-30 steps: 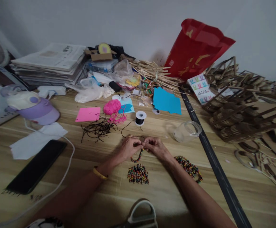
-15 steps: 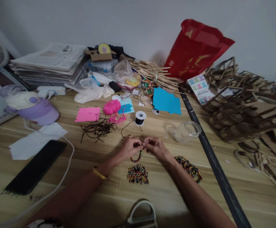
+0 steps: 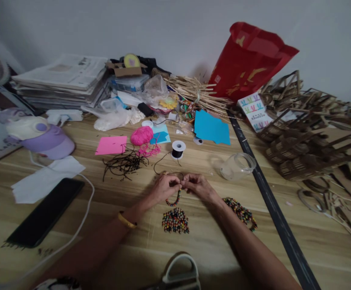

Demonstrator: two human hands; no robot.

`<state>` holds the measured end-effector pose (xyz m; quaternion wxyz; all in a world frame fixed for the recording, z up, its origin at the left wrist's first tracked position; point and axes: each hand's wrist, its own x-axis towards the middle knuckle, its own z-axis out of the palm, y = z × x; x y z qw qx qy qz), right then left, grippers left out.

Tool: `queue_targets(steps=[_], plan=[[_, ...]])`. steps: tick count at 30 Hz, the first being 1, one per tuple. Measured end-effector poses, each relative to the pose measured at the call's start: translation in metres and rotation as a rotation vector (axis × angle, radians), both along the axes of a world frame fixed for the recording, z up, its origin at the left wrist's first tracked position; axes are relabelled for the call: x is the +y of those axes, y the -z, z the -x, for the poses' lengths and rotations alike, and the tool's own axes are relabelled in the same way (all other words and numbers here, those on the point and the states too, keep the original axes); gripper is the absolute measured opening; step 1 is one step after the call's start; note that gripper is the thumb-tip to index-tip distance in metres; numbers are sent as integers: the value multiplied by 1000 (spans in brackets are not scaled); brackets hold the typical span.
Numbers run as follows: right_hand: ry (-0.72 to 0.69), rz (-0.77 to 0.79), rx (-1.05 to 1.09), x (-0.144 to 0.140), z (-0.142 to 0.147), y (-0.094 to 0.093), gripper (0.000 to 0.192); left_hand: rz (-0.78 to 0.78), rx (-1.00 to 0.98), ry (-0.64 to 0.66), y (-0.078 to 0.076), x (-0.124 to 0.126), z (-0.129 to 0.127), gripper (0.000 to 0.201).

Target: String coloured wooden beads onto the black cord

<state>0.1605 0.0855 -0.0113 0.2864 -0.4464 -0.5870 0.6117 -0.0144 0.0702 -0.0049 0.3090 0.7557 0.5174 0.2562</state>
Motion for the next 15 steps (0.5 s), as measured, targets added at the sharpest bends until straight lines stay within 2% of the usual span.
queue_targets(steps=[15], plan=[[49,-19,23,-2,5,0,43,-27,17,45,4,2,1,10]])
